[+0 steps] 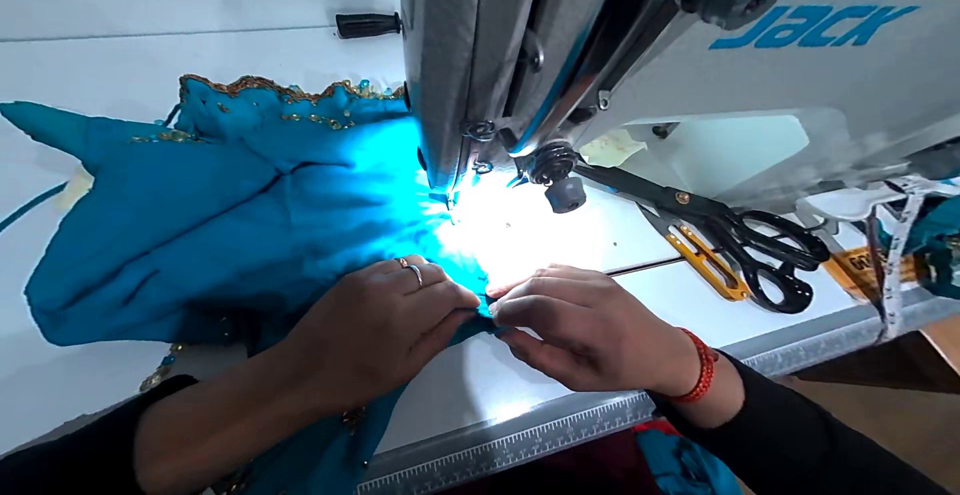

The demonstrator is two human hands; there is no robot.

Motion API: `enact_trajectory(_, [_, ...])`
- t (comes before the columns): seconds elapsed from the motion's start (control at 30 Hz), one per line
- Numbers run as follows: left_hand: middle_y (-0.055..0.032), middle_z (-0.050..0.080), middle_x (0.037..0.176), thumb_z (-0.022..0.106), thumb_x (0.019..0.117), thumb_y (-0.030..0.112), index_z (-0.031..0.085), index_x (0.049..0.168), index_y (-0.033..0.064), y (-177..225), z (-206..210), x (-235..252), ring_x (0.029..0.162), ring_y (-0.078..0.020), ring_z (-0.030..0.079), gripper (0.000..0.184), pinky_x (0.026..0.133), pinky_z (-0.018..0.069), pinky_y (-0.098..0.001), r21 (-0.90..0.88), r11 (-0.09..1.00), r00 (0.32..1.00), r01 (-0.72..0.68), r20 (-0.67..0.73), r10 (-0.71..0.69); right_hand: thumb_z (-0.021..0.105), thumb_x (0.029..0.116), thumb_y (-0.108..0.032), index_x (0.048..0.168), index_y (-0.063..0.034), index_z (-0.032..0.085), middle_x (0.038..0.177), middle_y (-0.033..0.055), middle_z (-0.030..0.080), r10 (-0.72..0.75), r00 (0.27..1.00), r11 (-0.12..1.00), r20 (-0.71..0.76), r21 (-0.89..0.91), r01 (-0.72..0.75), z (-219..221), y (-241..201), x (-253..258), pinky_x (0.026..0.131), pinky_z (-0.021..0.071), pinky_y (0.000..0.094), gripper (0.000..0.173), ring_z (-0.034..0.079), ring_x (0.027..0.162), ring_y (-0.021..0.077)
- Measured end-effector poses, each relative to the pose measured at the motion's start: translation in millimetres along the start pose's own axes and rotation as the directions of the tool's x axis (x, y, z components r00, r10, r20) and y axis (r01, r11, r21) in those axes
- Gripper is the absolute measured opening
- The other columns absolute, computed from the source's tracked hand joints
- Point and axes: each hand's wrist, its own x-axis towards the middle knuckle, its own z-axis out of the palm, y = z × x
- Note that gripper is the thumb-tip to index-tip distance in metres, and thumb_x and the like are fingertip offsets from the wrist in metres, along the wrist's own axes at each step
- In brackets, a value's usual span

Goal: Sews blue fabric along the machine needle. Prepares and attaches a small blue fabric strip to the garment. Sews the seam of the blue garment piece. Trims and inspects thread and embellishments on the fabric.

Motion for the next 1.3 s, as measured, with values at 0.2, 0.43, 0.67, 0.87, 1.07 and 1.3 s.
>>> enact_trajectory(0.2, [0.0044,0.068,0.087,0.052,0.1028,0.029,0.078,0.102,0.0170,-3,1,1,0.085,-0.0077,0.064,0.029,0.073,0.0507,-0.0201,0.012,1.000,1.000,-0.015,0.008,0.015,0.054,0.1012,-0.012,0.110,-0.0135,0.078,0.100,0.0057,0.074,-0.083,0.995,0.990,0.048,-0.107,0.087,1,-5,2,0.084,0.0550,0.0294,0.025,0.069,0.102,0.0186])
enact_trajectory(0.43, [0.0004,0.069,0.088,0.054,0.1024,0.021,0.077,0.097,0.0151,1,-1,0,0.089,-0.0145,0.064,0.024,0.079,0.0493,-0.0284,0.054,0.985,0.987,-0.163,-0.005,0.163,0.052,0.1010,-0.015,0.104,-0.0112,0.077,0.107,0.0050,0.075,-0.057,0.995,0.998,0.078,-0.013,0.058,-3,-1,-3,0.093,0.0536,0.0303,0.025,0.067,0.114,0.0188])
enact_trajectory(0.67, [-0.0035,0.069,0.088,0.052,0.1033,0.012,0.075,0.101,0.0094,4,-2,-2,0.090,-0.0189,0.065,0.023,0.088,0.0500,-0.0344,0.125,0.954,0.962,-0.274,0.021,0.273,0.058,0.1021,-0.018,0.104,-0.0075,0.074,0.101,0.0024,0.075,0.032,0.999,0.999,0.033,0.013,-0.033,-2,-1,-2,0.090,0.0545,0.0251,0.020,0.069,0.106,0.0126])
enact_trajectory(0.87, [-0.0026,0.072,0.102,0.052,0.1032,0.016,0.076,0.103,0.0130,6,0,-2,0.105,-0.0191,0.065,0.024,0.094,0.0488,-0.0328,0.109,0.969,0.975,-0.221,0.050,0.217,0.056,0.1005,-0.013,0.095,-0.0078,0.077,0.103,0.0033,0.075,-0.005,0.999,1.000,0.036,0.000,0.005,-2,-1,-2,0.088,0.0535,0.0247,0.022,0.068,0.105,0.0133])
enact_trajectory(1.07, [-0.0027,0.075,0.121,0.045,0.1067,0.025,0.074,0.107,0.0121,11,0,-5,0.125,-0.0171,0.065,0.031,0.112,0.0465,-0.0352,-0.003,0.993,0.987,-0.117,0.108,0.117,0.056,0.1003,-0.014,0.094,-0.0086,0.077,0.102,0.0021,0.075,-0.001,0.999,1.000,0.047,0.012,0.000,-2,0,-3,0.088,0.0532,0.0251,0.023,0.068,0.106,0.0134])
enact_trajectory(1.3, [-0.0020,0.068,0.135,0.041,0.1073,0.035,0.068,0.129,0.0130,11,7,-15,0.135,-0.0166,0.057,0.041,0.115,0.0409,-0.0337,0.055,0.996,0.989,-0.067,0.132,0.059,0.056,0.1000,-0.013,0.094,-0.0088,0.078,0.102,0.0025,0.076,-0.016,0.999,1.000,0.052,0.011,0.016,-3,0,-3,0.092,0.0524,0.0258,0.023,0.068,0.110,0.0141])
